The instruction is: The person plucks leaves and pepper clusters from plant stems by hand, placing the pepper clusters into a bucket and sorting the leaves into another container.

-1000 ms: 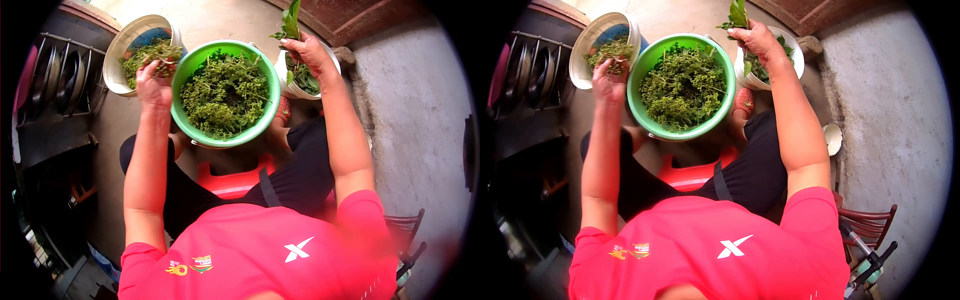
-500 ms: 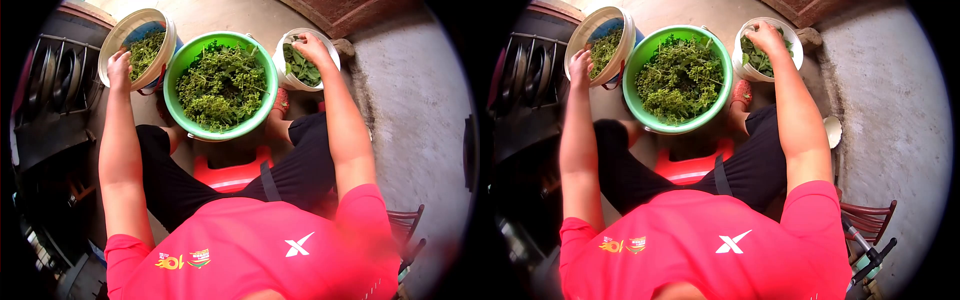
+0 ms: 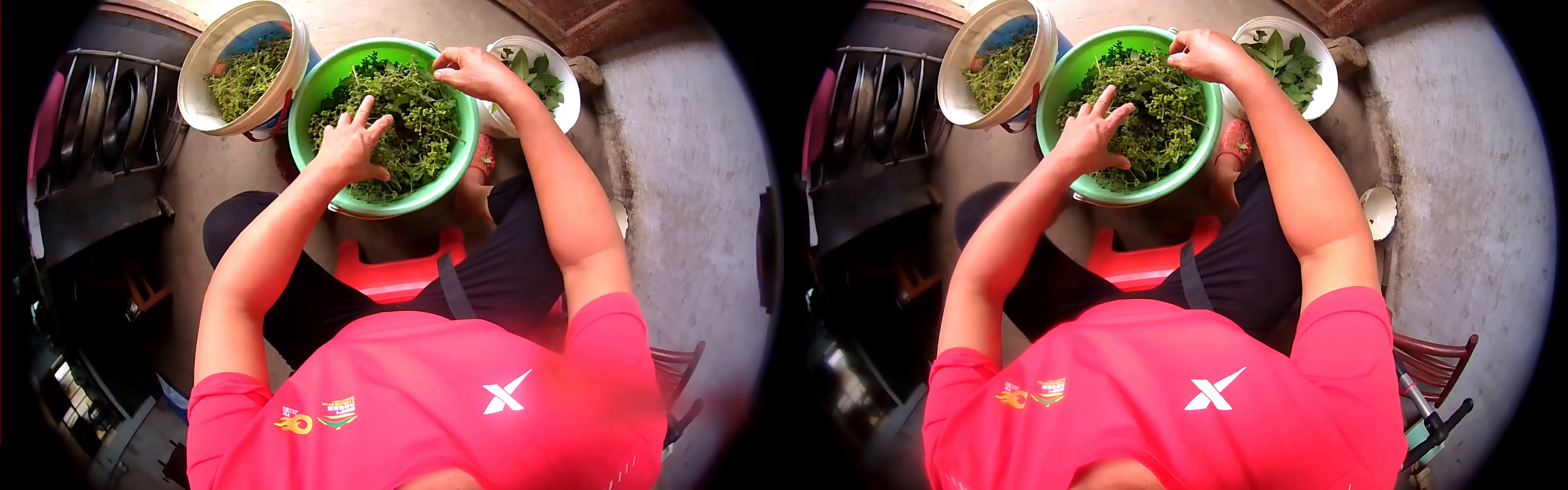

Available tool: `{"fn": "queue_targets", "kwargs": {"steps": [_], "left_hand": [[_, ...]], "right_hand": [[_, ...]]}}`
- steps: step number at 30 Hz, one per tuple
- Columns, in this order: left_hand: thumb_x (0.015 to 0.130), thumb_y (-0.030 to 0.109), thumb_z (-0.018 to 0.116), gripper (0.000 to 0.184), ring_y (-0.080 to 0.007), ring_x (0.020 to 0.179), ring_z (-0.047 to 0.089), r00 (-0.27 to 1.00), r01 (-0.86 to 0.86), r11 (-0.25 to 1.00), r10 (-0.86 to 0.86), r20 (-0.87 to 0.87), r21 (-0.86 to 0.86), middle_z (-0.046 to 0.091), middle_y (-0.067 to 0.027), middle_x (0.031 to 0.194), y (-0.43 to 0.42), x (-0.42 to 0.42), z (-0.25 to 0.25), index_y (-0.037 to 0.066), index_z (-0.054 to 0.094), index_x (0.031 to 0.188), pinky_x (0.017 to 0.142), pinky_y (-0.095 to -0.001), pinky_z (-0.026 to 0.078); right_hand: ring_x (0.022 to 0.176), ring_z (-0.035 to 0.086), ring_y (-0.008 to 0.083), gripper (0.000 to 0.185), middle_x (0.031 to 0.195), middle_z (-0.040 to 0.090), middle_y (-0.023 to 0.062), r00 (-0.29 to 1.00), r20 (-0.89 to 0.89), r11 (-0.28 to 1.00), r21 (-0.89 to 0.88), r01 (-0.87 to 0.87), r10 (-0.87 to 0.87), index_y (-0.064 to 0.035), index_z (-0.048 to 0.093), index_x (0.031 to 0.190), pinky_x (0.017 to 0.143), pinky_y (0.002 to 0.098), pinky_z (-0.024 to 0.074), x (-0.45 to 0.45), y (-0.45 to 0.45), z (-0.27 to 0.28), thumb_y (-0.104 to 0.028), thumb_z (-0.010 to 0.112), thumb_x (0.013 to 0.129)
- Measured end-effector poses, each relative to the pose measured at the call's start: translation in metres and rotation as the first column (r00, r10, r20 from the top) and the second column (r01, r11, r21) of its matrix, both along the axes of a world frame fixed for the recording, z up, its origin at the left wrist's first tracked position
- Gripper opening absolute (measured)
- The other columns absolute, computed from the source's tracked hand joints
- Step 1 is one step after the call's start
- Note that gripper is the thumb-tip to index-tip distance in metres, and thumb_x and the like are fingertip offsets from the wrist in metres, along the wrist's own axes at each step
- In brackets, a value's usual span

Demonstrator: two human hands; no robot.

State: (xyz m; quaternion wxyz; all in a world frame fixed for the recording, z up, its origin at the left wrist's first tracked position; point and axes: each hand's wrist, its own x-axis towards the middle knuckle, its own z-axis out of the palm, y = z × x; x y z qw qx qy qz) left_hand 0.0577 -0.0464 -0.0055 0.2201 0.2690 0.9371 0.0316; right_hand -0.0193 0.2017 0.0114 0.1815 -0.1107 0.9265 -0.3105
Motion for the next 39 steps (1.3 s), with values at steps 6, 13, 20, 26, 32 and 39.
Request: {"fn": "queue_targets", "kwargs": {"steps": [6,13,20,26,32,39], "left_hand": [[0.064,0.032,0.076,0.068,-0.0376,0.105,0.05,0.995,-0.093,0.995,0.091,-0.039,-0.044,0.048,-0.0204,0.119,0.005,-0.005,-0.023,0.018,0.05,0.124,0.085,-0.0454,0.048],[0.068,0.021,0.068,0.042,-0.0289,0.086,0.061,0.957,-0.29,0.887,0.279,0.084,0.358,0.062,-0.0162,0.094,-0.006,-0.018,-0.012,0.004,0.061,0.105,0.079,-0.039,0.049],[0.071,0.007,0.068,0.034,-0.008,0.074,0.058,0.612,-0.788,0.34,0.335,0.716,0.514,0.064,-0.0038,0.082,-0.026,-0.016,0.042,0.0,0.06,0.103,0.068,-0.0223,0.047],[0.068,0.005,0.065,0.025,-0.008,0.079,0.054,0.778,-0.629,0.306,0.247,0.578,0.715,0.058,0.0002,0.082,-0.04,-0.001,0.081,0.003,0.06,0.093,0.073,-0.0221,0.043],[0.065,0.011,0.051,0.026,-0.0221,0.085,0.05,0.625,-0.778,-0.159,-0.298,0.721,0.608,0.051,-0.0125,0.095,-0.06,-0.003,0.077,0.002,0.051,0.09,0.079,-0.035,0.043],[0.071,0.024,0.052,0.059,-0.0352,0.107,0.055,0.524,-0.83,-0.453,-0.43,0.736,0.326,0.056,-0.0202,0.117,-0.067,-0.001,0.071,-0.002,0.046,0.124,0.094,-0.0483,0.044]], "right_hand": [[0.087,0.065,0.0228,0.03,0.095,0.068,0.0125,0.993,0.009,0.993,0.018,-0.119,0.119,-0.0055,0.064,0.104,0.08,0.0324,0.0499,0.006,-0.008,0.0,-0.025,0.061,0.082],[0.092,0.063,0.0266,0.03,0.098,0.067,0.0126,0.99,0.0,0.989,0.047,-0.143,0.143,-0.0102,0.066,0.104,0.083,0.0361,0.048,0.007,-0.012,0.001,-0.028,0.059,0.081],[0.092,0.063,0.0269,0.029,0.097,0.067,0.0117,0.989,-0.096,0.993,-0.008,-0.116,0.115,-0.0111,0.066,0.104,0.084,0.0364,0.0481,0.006,-0.016,-0.001,-0.029,0.058,0.082],[0.082,0.063,0.0135,0.027,0.091,0.067,0.0065,0.993,0.098,0.862,-0.496,0.102,-0.061,-0.0059,0.065,0.104,0.073,0.0286,0.0511,0.007,-0.03,0.014,-0.024,0.062,0.084],[0.09,0.061,0.0127,0.036,0.101,0.063,0.0029,0.852,0.506,0.535,-0.761,0.367,0.136,-0.0069,0.058,0.116,0.079,0.0268,0.0503,0.01,-0.044,0.019,-0.033,0.055,0.092],[0.09,0.062,0.0178,0.043,0.104,0.06,0.0076,0.762,0.517,0.366,-0.847,0.386,0.391,-0.0059,0.058,0.116,0.079,0.0317,0.0518,0.019,-0.068,0.037,-0.041,0.051,0.093]]}}
